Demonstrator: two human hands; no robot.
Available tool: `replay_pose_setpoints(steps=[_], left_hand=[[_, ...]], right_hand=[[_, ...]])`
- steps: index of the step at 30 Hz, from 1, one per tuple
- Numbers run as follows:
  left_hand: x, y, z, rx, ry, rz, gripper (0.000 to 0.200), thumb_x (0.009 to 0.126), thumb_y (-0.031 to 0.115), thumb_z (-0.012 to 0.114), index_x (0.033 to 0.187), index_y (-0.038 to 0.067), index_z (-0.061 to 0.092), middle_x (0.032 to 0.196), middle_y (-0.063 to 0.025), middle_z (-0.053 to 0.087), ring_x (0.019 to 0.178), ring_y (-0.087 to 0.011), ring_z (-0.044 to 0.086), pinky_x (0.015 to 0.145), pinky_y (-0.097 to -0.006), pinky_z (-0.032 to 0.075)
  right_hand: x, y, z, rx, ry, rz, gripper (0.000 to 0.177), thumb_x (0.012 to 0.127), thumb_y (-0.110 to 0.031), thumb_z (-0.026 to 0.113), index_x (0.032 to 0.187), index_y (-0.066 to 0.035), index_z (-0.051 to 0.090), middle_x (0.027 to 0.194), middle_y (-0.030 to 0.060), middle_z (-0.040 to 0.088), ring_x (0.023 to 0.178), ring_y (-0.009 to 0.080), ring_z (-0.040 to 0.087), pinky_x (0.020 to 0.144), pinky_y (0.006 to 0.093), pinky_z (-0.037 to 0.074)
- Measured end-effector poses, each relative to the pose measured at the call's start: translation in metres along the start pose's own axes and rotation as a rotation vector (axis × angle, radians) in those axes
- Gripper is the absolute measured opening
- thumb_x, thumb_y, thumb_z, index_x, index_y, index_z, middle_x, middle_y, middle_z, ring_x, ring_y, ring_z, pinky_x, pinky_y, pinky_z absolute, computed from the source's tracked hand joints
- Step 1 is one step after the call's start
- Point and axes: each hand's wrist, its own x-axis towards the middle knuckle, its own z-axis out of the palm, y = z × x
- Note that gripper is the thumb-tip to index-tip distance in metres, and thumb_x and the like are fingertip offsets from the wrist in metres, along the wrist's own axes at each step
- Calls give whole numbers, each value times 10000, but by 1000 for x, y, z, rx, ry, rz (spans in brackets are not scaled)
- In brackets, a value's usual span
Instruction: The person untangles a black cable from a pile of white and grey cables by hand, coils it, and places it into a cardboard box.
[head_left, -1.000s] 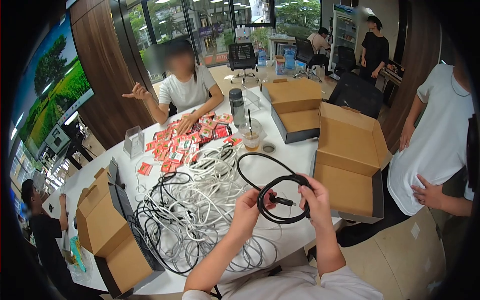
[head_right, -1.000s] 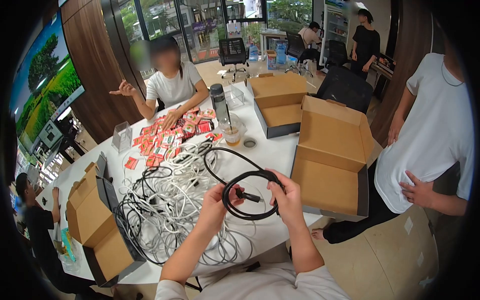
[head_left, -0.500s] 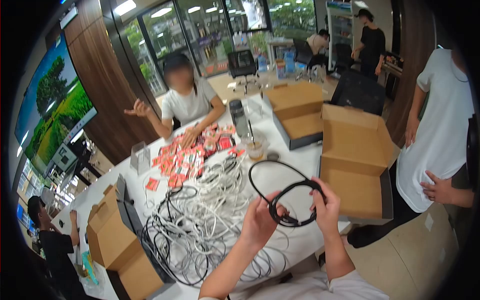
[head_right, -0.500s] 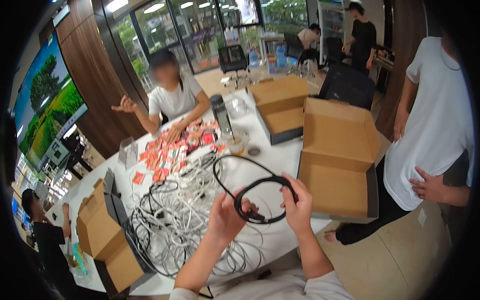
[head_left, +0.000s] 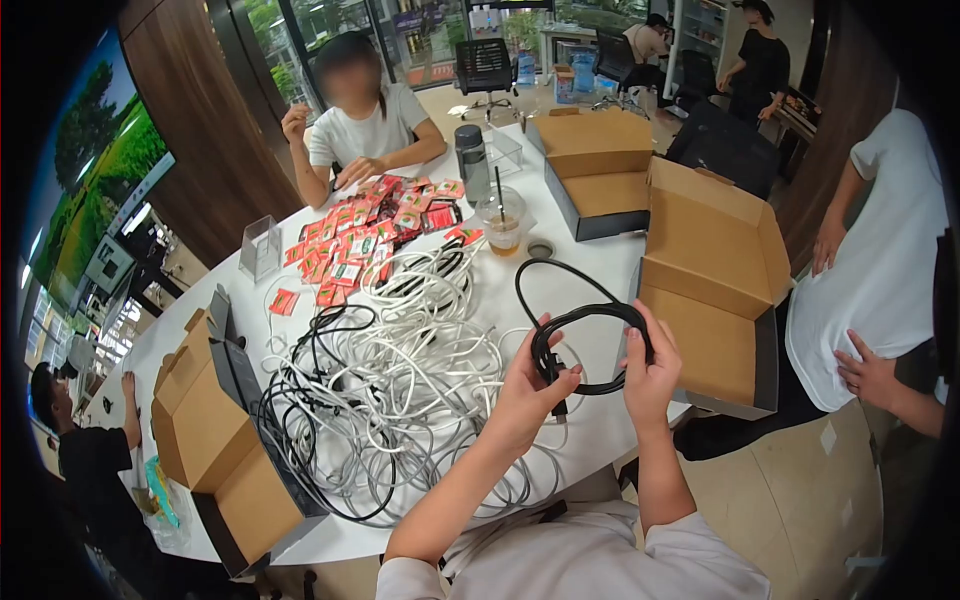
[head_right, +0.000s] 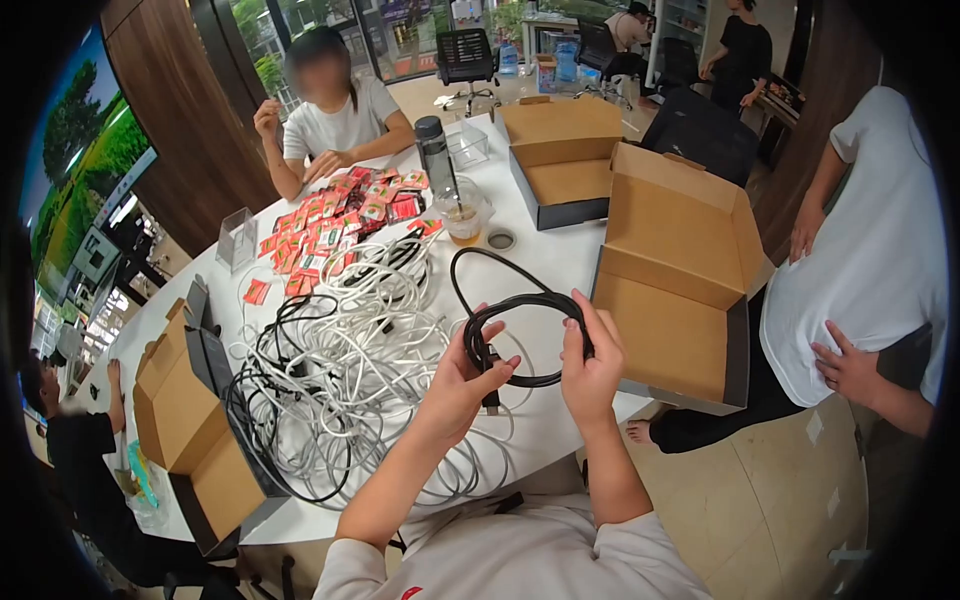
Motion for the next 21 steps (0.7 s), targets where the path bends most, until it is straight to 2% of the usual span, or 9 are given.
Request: replay_pose_setpoints(steps=[3, 6, 8, 12, 13, 16, 17, 20, 21], left_hand=[[-4, 9, 2, -10, 26, -87, 816, 816, -127, 586, 1481, 155, 207, 1373, -104, 337, 1047, -207, 603, 861, -302, 516], [-4, 5, -7, 46, -63, -98, 865, 822, -171, 518, 1501, 205, 135, 1396, -110, 307, 1208, -292, 516, 845, -306, 533], [-7, 6, -8, -20, -88, -165, 871, 833, -179, 471, 1506, 218, 87, 1435, -125, 275, 1231, -298, 495, 863, -320, 527], [-20, 13, -14, -19, -250, -288, 866, 860, -165, 398, 1508, 251, 2, 1515, -147, 187, 1244, -303, 488, 878, -331, 516], [-25, 20, -19, -14, -383, -338, 768, 893, -108, 386, 1513, 215, 67, 1523, -164, 211, 1226, -284, 510, 872, -329, 512], [-37, 41, -31, 109, -465, -391, 693, 892, -88, 381, 1502, 165, 170, 1460, -170, 351, 1170, -261, 560, 821, -299, 526], [-43, 48, -30, 140, -380, -366, 648, 863, -94, 378, 1469, 114, 281, 1380, -173, 461, 1053, -239, 628, 722, -264, 539], [-47, 56, -48, 169, -417, -341, 710, 786, -133, 371, 1456, 96, 309, 1357, -195, 482, 973, -234, 659, 630, -245, 534], [-53, 58, -44, 165, -321, -319, 734, 721, -136, 373, 1426, 68, 367, 1246, -202, 560, 734, -179, 653, 510, -226, 464]], right_hand=[[0, -2, -1, -10, 9, -5, 312, 874, 43, 516, 1174, 33, 601, 790, 50, 546, 600, 74, 474, 533, 223, 407], [3, -2, -4, -51, -5, -25, 307, 878, 32, 517, 1172, 27, 606, 819, 49, 553, 639, 76, 484, 543, 210, 408], [6, 5, -8, -103, -46, -90, 292, 912, -15, 508, 1186, 22, 602, 887, 48, 562, 707, 54, 503, 498, 175, 416], [19, 12, -15, -100, 17, -32, 293, 874, 19, 533, 1152, 11, 624, 844, 51, 571, 662, 88, 511, 537, 209, 422], [23, 11, -19, -43, 22, 31, 289, 880, 10, 533, 1154, 9, 624, 859, 50, 575, 674, 84, 515, 523, 204, 425], [35, 26, -33, 57, 32, 106, 276, 905, -28, 530, 1164, -2, 623, 905, 41, 582, 719, 69, 534, 482, 182, 440], [38, 29, -38, 82, 28, 128, 276, 908, -31, 529, 1167, -3, 621, 906, 42, 583, 726, 68, 538, 486, 180, 443], [43, 28, -44, 111, 32, 143, 278, 915, -37, 529, 1177, 0, 612, 914, 37, 589, 738, 61, 545, 496, 173, 449], [43, 30, -45, 120, 29, 139, 278, 915, -38, 530, 1178, 0, 611, 917, 37, 591, 741, 60, 545, 497, 173, 449]])
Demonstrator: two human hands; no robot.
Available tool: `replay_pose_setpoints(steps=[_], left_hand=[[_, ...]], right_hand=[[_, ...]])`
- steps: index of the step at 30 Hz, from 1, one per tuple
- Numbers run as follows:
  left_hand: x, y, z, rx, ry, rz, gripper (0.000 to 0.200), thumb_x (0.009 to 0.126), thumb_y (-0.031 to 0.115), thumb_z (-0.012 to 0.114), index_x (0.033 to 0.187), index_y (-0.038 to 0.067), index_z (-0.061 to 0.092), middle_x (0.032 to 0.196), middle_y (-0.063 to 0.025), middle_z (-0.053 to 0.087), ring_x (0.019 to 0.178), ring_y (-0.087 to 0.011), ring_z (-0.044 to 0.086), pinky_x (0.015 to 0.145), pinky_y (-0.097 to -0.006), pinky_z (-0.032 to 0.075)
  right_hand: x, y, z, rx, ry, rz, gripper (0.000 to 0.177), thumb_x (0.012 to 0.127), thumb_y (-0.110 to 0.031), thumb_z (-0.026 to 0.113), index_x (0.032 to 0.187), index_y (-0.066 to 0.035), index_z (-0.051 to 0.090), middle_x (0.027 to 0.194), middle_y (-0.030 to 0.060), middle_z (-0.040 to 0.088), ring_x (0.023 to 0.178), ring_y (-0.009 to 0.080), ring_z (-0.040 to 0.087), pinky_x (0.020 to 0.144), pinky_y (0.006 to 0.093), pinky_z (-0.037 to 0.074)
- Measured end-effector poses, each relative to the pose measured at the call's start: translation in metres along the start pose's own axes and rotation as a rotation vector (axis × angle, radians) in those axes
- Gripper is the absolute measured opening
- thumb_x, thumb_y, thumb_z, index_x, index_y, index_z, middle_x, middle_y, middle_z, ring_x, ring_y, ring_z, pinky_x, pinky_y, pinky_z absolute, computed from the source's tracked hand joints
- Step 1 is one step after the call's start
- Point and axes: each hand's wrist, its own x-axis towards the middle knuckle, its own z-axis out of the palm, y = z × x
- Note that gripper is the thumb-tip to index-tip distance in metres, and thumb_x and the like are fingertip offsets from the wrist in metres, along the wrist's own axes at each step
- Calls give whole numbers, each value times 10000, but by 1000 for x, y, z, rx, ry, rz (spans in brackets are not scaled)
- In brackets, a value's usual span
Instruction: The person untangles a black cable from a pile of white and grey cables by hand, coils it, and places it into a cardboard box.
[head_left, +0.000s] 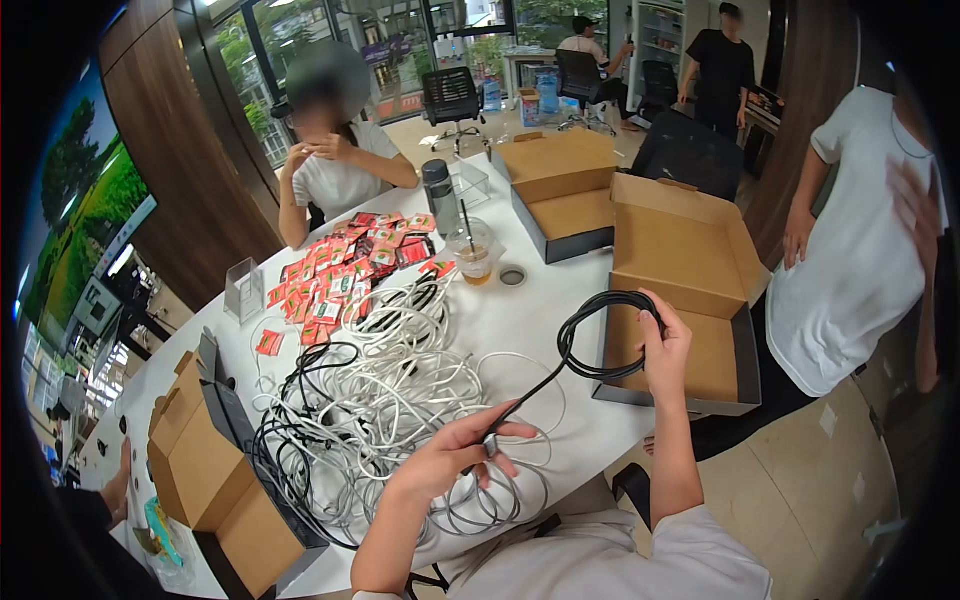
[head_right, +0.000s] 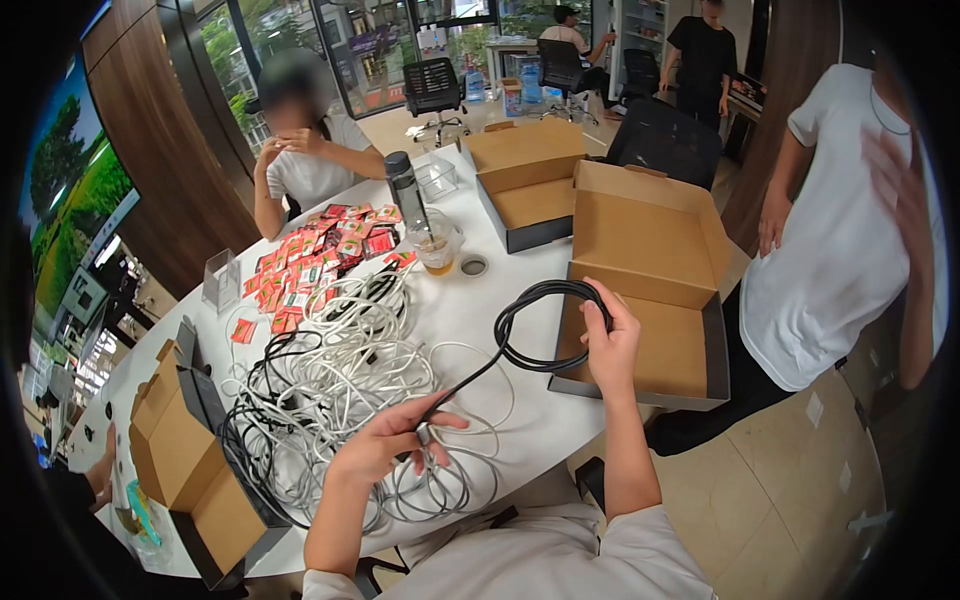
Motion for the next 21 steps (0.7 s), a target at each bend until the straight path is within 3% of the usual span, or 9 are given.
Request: replay_pose_setpoints(steps=[3, 4, 7, 11, 12, 15, 16, 18, 21], left_hand=[[-3, 0, -12, -145, -39, -7, 734, 678, -123, 368, 1390, 49, 422, 1057, -174, 619, 532, -110, 516, 436, -205, 357], [-3, 2, -8, -120, 39, 4, 697, 674, -106, 373, 1350, 34, 470, 886, -128, 602, 460, -70, 359, 411, -198, 265], [4, -6, -19, -161, 85, 10, 687, 672, -98, 377, 1338, 33, 480, 855, -102, 593, 466, -60, 362, 406, -182, 252], [18, -7, -16, 86, 214, 143, 583, 688, -53, 403, 1239, 20, 578, 826, -57, 572, 555, -62, 374, 502, -199, 309], [20, -6, -11, 183, 261, 167, 524, 717, -29, 403, 1197, 10, 606, 864, -52, 566, 698, -96, 447, 629, -226, 375], [38, -23, -12, 600, 247, 383, 489, 758, -19, 387, 1200, 12, 595, 941, -50, 564, 856, -136, 486, 743, -247, 402], [41, -23, -9, 671, 227, 342, 458, 784, -20, 381, 1192, 16, 587, 995, -63, 557, 950, -182, 497, 846, -274, 396], [52, -38, -7, 721, 197, 516, 457, 751, -114, 420, 1135, 50, 605, 981, -101, 563, 940, -228, 518, 876, -314, 399], [65, -54, -4, 765, 229, 787, 264, 748, -119, 463, 919, 34, 594, 944, -117, 528, 925, -278, 506, 834, -339, 404]], right_hand=[[0, -2, 1, 36, -10, 5, 275, 916, -45, 536, 1176, -1, 612, 905, 33, 597, 746, 55, 543, 497, 173, 449], [-1, -1, 2, 57, -6, 13, 274, 916, -47, 537, 1176, -1, 612, 901, 32, 597, 749, 54, 544, 499, 174, 450], [-1, -5, 5, 164, 6, 98, 271, 917, -68, 538, 1169, 10, 603, 874, 21, 592, 649, 35, 511, 483, 179, 430], [-4, -9, 1, 428, 25, 300, 254, 912, -77, 535, 1148, 5, 579, 810, 7, 559, 532, 31, 446, 445, 181, 382], [-4, -12, 0, 508, 27, 345, 246, 910, -78, 534, 1139, 4, 572, 793, 5, 547, 509, 32, 429, 436, 185, 371], [-8, -17, -3, 667, 11, 398, 245, 909, -60, 524, 1142, 14, 548, 748, 5, 522, 497, 42, 408, 438, 193, 352], [-9, -17, -3, 699, 10, 450, 207, 897, -61, 539, 1095, 0, 543, 720, -4, 502, 483, 44, 389, 426, 197, 322], [-14, -16, -1, 741, -45, 527, 172, 878, -65, 553, 1041, -18, 528, 674, -18, 466, 476, 39, 370, 408, 198, 296], [-32, -13, 20, 914, -190, 607, 299, 889, -108, 559, 1176, -32, 526, 795, -13, 530, 484, 22, 344, 402, 174, 273]])
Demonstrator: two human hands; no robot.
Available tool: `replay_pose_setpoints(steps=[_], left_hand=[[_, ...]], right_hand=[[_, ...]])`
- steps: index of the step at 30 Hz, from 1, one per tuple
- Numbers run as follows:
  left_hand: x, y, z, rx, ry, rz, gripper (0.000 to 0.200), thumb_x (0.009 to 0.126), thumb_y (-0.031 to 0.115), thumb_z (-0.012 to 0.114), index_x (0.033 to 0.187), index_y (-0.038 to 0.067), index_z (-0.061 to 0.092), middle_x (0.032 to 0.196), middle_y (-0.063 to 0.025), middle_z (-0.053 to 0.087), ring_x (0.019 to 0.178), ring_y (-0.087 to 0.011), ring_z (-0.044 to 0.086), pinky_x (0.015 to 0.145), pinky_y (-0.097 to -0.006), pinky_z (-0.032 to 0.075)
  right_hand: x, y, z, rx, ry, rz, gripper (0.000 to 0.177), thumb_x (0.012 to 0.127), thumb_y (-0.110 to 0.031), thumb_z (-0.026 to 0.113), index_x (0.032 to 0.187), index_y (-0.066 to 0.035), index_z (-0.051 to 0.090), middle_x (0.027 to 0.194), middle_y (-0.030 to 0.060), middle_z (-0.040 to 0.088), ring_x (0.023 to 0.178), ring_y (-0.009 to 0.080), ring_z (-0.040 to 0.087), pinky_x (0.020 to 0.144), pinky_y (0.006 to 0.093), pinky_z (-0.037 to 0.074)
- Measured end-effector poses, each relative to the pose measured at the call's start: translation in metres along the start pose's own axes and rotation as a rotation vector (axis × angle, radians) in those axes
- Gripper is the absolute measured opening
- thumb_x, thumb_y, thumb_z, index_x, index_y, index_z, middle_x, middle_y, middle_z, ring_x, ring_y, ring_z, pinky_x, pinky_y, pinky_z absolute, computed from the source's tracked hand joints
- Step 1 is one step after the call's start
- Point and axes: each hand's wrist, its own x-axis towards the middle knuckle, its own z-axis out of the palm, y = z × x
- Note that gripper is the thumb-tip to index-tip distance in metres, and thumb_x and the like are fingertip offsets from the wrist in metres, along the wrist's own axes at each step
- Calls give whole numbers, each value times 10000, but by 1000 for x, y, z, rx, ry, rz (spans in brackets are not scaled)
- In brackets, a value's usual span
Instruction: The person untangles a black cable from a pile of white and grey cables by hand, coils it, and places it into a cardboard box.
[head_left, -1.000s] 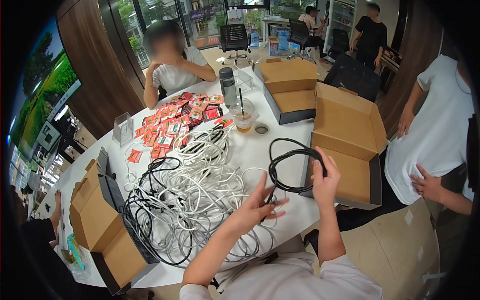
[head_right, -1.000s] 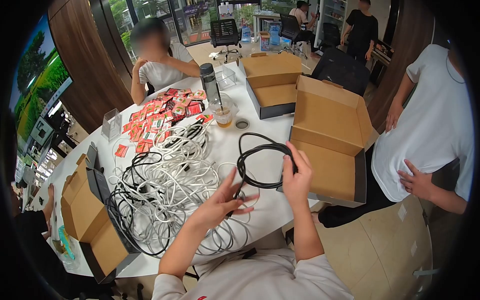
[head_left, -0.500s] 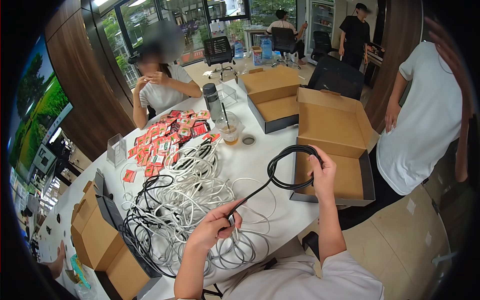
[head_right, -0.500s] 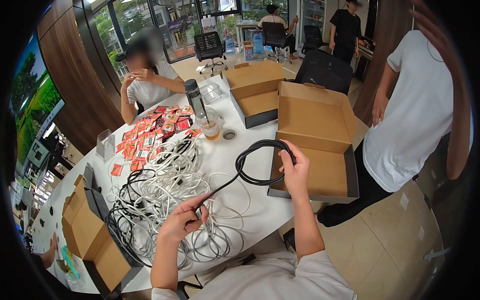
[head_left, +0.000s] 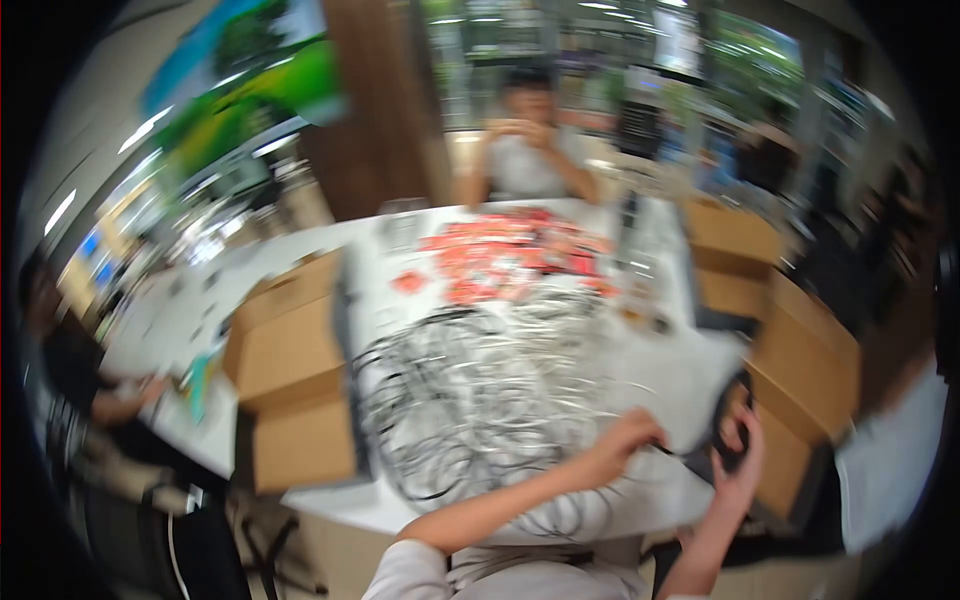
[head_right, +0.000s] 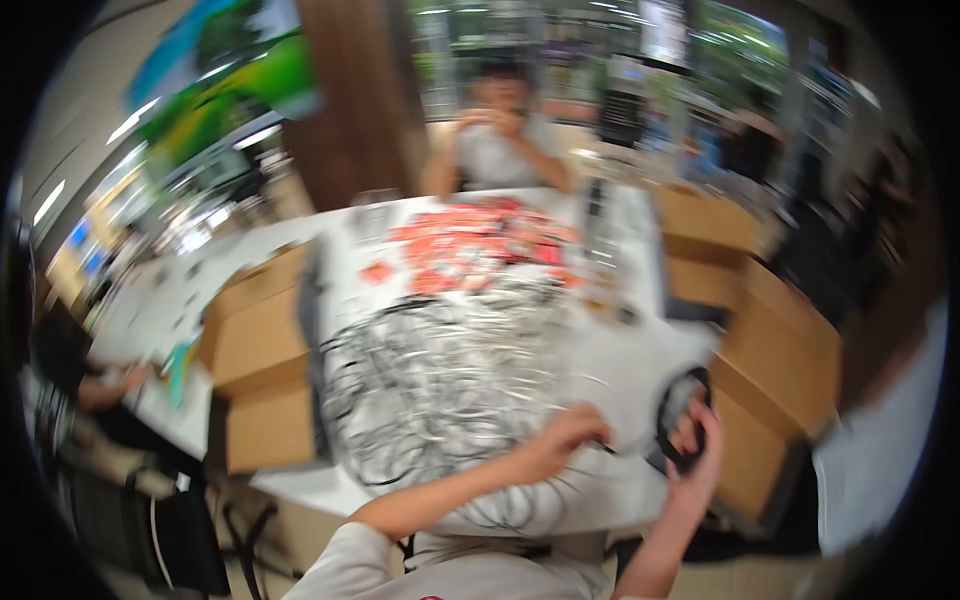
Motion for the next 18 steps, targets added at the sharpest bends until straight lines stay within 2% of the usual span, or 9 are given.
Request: replay_pose_setpoints(steps=[2, 4, 6, 8, 9, 10, 14, 16, 18], left_hand=[[-5, 0, 9, -144, 105, -54, 138, 782, -39, 525, 867, 55, 581, 991, -103, 463, 955, -279, 480, 858, -345, 380], [-8, -2, 9, 169, 216, 118, 86, 819, 40, 553, 873, 90, 597, 1040, -98, 445, 1009, -285, 445, 904, -364, 344], [-15, 10, 4, 336, 344, 167, 85, 842, 88, 553, 899, 122, 607, 1067, -98, 433, 1050, -291, 403, 925, -391, 318], [-30, 23, -4, 280, 381, 78, 103, 859, 87, 548, 944, 117, 597, 1075, -94, 405, 1019, -291, 387, 892, -379, 330], [-36, 23, -3, 245, 443, 64, 109, 860, 65, 545, 949, 107, 591, 1056, -93, 396, 1003, -276, 390, 877, -354, 335], [-44, 20, -1, 213, 504, 51, 116, 861, 43, 543, 954, 97, 585, 1037, -92, 388, 987, -262, 393, 862, -329, 340], [-65, 26, 2, -221, 624, -6, 107, 883, -35, 516, 934, 50, 558, 1010, -71, 422, 919, -161, 454, 763, -257, 391], [-72, 32, -5, -161, 718, 25, 108, 907, 8, 499, 992, 16, 566, 916, -64, 498, 847, -151, 513, 707, -279, 421], [-78, 36, -9, -114, 796, 53, 164, 932, 51, 483, 1050, -18, 574, 823, -56, 574, 775, -141, 573, 650, -302, 452]], right_hand=[[-1, 24, -2, -68, 49, 48, 311, 907, -138, 546, 1204, -50, 524, 796, -41, 555, 481, 23, 347, 411, 163, 263], [8, 44, -20, -210, -4, 193, 289, 923, -191, 532, 1187, -73, 544, 845, -41, 589, 544, 12, 478, 494, 162, 389], [-4, 69, 27, -156, -66, 137, 325, 907, -174, 560, 1206, -60, 512, 947, 37, 611, 685, 102, 583, 538, 222, 483], [-23, 84, 75, -221, 111, 83, 330, 903, -198, 582, 1196, -57, 523, 946, 62, 601, 620, 81, 545, 561, 223, 467], [-21, 85, 69, -325, 61, 164, 407, 851, -303, 629, 1144, -25, 577, 940, 136, 624, 827, 249, 620, 700, 354, 501], [-21, 90, 65, -362, -91, 158, 513, 873, -301, 605, 1272, 1, 489, 1101, 134, 562, 964, 243, 579, 804, 341, 482], [-21, 113, 80, -487, -155, 216, 469, 899, -263, 561, 1269, 16, 486, 1127, 143, 544, 921, 266, 573, 804, 330, 469], [-16, 134, 61, -967, -485, -336, 457, 924, -290, 547, 1238, 39, 506, 1062, 164, 580, 848, 262, 582, 725, 344, 490], [-17, 145, 63, -910, -445, -343, 460, 925, -294, 549, 1234, 45, 508, 1052, 170, 586, 839, 263, 583, 715, 346, 492]])
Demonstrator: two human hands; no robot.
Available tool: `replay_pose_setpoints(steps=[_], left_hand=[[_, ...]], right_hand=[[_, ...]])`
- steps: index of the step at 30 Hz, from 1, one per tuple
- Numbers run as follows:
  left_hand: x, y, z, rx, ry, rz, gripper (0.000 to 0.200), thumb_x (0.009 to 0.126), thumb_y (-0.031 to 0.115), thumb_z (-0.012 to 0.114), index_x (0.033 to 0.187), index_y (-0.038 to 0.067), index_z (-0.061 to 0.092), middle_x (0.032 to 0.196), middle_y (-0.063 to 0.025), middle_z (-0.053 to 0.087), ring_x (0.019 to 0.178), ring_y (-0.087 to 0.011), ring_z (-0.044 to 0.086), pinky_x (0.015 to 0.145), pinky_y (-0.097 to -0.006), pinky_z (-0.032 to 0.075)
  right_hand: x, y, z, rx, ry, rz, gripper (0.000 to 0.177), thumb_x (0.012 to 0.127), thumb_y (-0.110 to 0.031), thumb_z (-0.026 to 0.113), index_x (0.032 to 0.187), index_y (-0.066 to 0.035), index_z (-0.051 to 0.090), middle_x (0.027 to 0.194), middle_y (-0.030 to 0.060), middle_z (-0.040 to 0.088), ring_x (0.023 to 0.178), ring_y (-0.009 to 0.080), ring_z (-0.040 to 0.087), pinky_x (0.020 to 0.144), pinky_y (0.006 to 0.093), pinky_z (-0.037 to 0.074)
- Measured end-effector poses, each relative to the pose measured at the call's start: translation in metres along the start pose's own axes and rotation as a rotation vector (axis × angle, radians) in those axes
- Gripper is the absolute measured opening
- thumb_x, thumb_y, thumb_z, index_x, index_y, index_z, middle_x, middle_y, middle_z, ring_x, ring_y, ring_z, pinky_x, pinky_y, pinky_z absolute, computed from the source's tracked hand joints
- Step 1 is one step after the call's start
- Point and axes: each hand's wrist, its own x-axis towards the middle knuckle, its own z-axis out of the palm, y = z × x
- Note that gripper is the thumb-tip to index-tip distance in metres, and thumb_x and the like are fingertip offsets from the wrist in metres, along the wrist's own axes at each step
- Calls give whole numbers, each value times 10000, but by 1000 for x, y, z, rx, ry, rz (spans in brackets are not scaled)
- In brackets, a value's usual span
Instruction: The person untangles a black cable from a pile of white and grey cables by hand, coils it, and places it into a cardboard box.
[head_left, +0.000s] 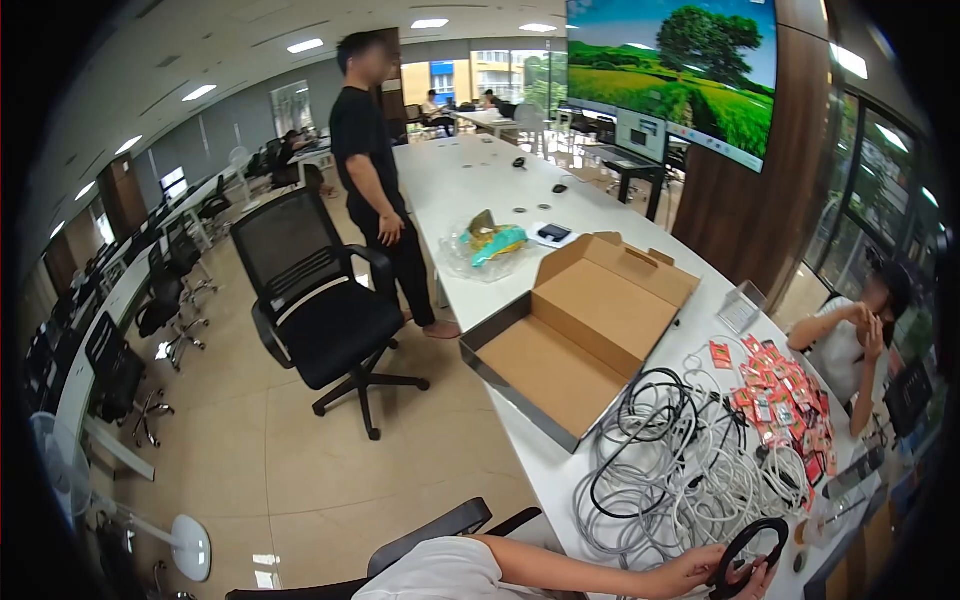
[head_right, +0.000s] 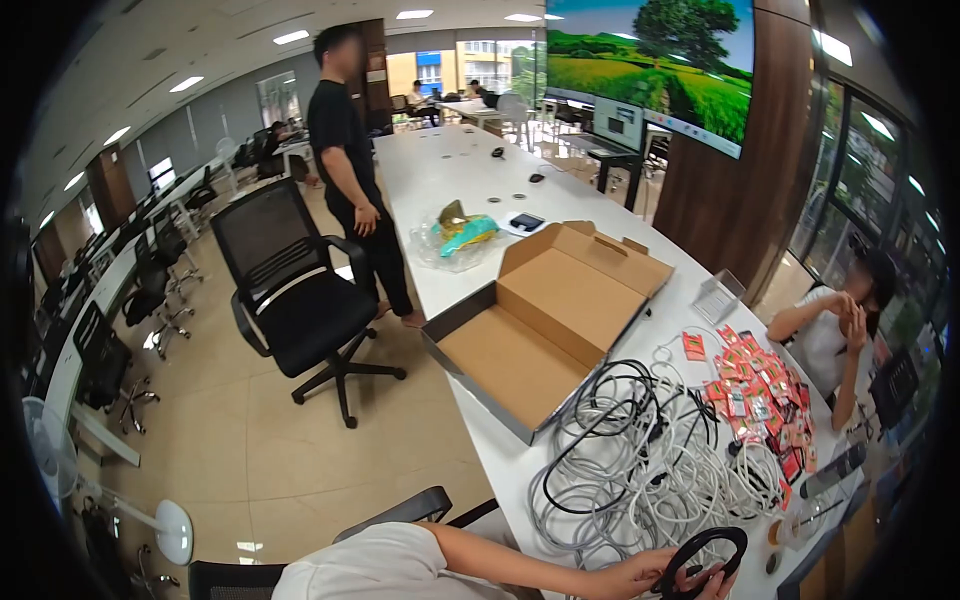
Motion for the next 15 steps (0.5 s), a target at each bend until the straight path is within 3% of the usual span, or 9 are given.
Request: replay_pose_setpoints(steps=[1, 4, 5, 8, 14, 15], left_hand=[[-8, -19, -10, 5, -15, -232, 221, 925, 31, 494, 1123, -7, 584, 943, -69, 626, 834, -120, 569, 713, -293, 472], [-15, -8, -12, -202, 130, -230, 270, 906, 2, 506, 1163, 4, 587, 1021, -70, 645, 821, -110, 567, 705, -298, 475], [-16, 1, -18, -186, 98, -235, 360, 888, 23, 577, 1247, 23, 552, 1081, -71, 648, 767, -94, 555, 645, -274, 466], [-19, 54, -34, -350, -25, -400, 480, 870, 98, 656, 1318, 51, 494, 1049, -51, 645, 742, -76, 542, 598, -238, 444], [-40, 55, -55, -276, -107, -488, 600, 859, 184, 691, 1387, 96, 419, 981, -23, 633, 710, -71, 537, 556, -228, 434], [-39, 58, -52, -211, 5, -410, 551, 871, 205, 679, 1359, 88, 451, 987, -39, 645, 716, -83, 573, 591, -238, 479]], right_hand=[[-1, -5, 9, 95, 20, 64, 462, 926, -296, 550, 1232, 48, 509, 1047, 173, 588, 835, 263, 584, 710, 347, 493], [0, -12, 22, 251, 15, 161, 468, 928, -302, 552, 1226, 56, 512, 1032, 181, 596, 822, 265, 585, 695, 350, 496], [0, -13, 26, 272, 7, 172, 470, 929, -304, 553, 1224, 59, 513, 1027, 184, 599, 818, 266, 586, 690, 351, 497], [-3, -14, 38, 290, -10, 178, 476, 931, -310, 556, 1217, 68, 515, 1012, 192, 607, 805, 268, 587, 675, 355, 500], [-10, -4, 55, 117, -35, 101, 504, 929, -332, 570, 1203, 88, 521, 985, 213, 622, 782, 271, 590, 645, 354, 504], [-11, 0, 56, 63, -42, 83, 511, 928, -337, 574, 1201, 92, 522, 981, 217, 624, 779, 271, 590, 640, 353, 505]])
